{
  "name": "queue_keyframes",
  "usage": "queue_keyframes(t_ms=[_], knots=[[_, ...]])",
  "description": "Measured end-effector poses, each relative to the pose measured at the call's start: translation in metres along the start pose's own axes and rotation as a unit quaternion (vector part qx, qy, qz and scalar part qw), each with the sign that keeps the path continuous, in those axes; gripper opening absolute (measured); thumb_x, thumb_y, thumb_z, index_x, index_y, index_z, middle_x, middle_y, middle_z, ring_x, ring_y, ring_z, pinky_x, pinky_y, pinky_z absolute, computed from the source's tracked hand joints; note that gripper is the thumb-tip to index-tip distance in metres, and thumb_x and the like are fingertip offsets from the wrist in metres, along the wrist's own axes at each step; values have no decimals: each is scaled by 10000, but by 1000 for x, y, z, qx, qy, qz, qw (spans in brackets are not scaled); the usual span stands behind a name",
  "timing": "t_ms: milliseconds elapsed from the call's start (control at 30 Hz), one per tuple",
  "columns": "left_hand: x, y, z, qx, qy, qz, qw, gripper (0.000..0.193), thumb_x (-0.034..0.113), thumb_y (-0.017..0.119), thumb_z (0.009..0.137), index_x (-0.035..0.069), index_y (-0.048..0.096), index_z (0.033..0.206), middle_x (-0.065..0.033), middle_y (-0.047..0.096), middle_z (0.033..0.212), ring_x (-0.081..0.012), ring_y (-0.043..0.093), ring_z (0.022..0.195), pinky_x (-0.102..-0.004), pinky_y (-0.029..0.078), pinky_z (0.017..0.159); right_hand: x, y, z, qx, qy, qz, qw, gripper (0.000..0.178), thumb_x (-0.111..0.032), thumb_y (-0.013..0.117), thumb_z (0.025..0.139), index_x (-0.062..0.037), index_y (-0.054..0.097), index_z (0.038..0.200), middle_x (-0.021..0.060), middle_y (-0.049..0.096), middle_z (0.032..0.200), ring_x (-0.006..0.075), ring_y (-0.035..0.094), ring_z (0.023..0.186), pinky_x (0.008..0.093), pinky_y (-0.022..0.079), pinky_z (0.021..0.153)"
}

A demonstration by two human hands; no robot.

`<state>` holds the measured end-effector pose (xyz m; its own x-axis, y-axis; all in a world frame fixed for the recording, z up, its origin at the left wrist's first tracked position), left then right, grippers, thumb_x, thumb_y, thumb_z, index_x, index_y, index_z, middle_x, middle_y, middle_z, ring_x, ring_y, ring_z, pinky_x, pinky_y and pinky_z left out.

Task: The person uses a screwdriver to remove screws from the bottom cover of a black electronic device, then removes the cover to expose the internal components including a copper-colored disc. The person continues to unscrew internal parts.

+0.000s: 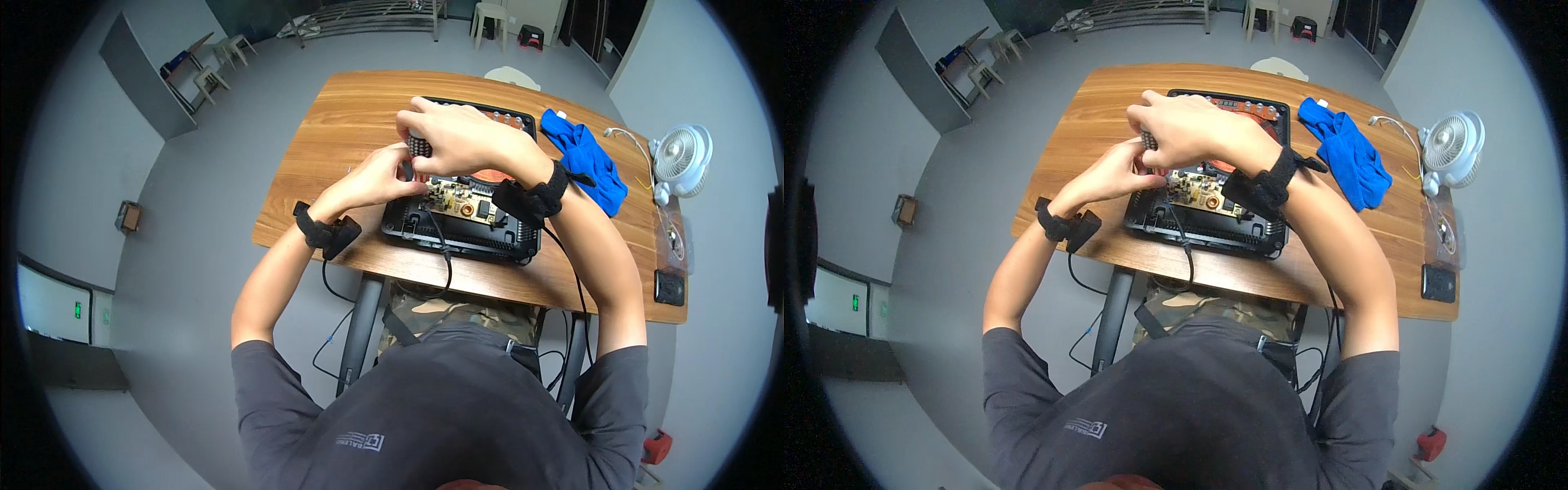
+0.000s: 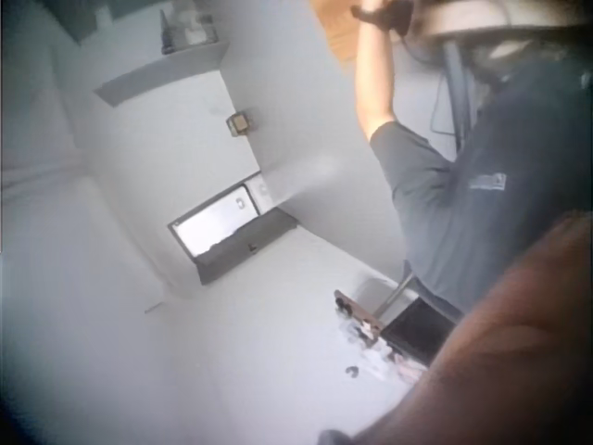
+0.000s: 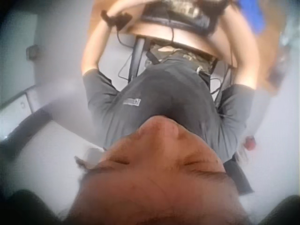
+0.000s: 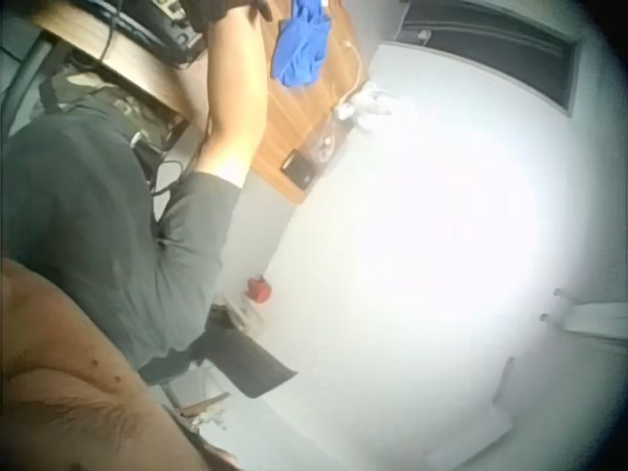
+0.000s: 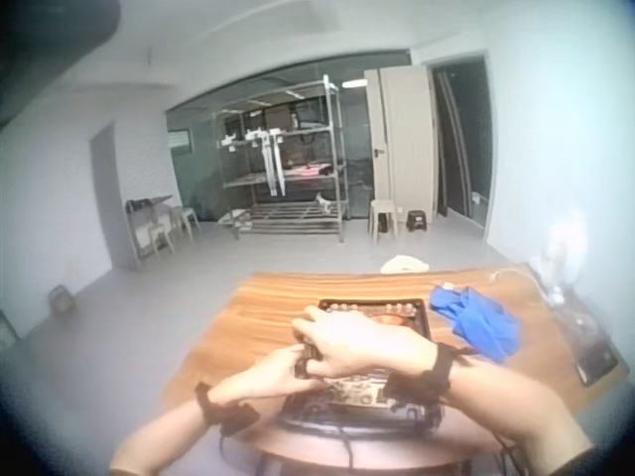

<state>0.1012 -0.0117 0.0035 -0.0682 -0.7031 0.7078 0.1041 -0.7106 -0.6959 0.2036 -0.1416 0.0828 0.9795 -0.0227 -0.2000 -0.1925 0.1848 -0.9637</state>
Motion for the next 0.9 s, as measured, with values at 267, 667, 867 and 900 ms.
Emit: queue_keyframes(t_ms=[267, 667, 867, 900], knots=[[-3, -1, -4, -19, 4, -7, 1000, 250, 126, 753, 820, 5, 670, 1023, -141, 719, 894, -255, 691, 843, -390, 533, 783, 12, 11, 12, 41, -29, 59, 997, 597, -491, 768, 870, 24, 579, 1106, 228, 626, 1070, 406, 650, 1002, 471, 534, 853], [-1, -3, -3, 8, -23, 45, 999, 281, 240, 844, 803, 23, 725, 937, -103, 732, 824, -226, 705, 774, -360, 549, 748, -9, 2, 14, 7, 46, 4, 999, 403, -362, 696, 863, 26, 630, 948, 251, 687, 844, 424, 694, 871, 493, 558, 802], [3, -6, -6, 2, -11, 52, 999, 293, 246, 836, 825, 11, 722, 959, -116, 743, 868, -232, 721, 817, -373, 547, 769, -11, 0, 14, 18, 45, 25, 998, 392, -350, 695, 855, 24, 617, 944, 250, 684, 848, 418, 695, 868, 486, 554, 802], [3, -7, -5, 2, -2, 49, 999, 294, 242, 834, 827, 11, 720, 968, -114, 742, 872, -231, 717, 814, -373, 546, 768, -10, 0, 14, 21, 46, 29, 998, 394, -352, 696, 858, 23, 615, 945, 248, 683, 846, 418, 695, 866, 484, 553, 801]])
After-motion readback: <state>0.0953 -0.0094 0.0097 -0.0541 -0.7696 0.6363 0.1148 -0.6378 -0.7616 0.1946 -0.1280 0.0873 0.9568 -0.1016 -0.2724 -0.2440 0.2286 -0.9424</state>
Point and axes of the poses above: each hand's wrist, its own z-axis towards the middle knuckle, its own y-axis out of the palm, x = y × z, the point moved 3 cm from there along z, towards the middle knuckle
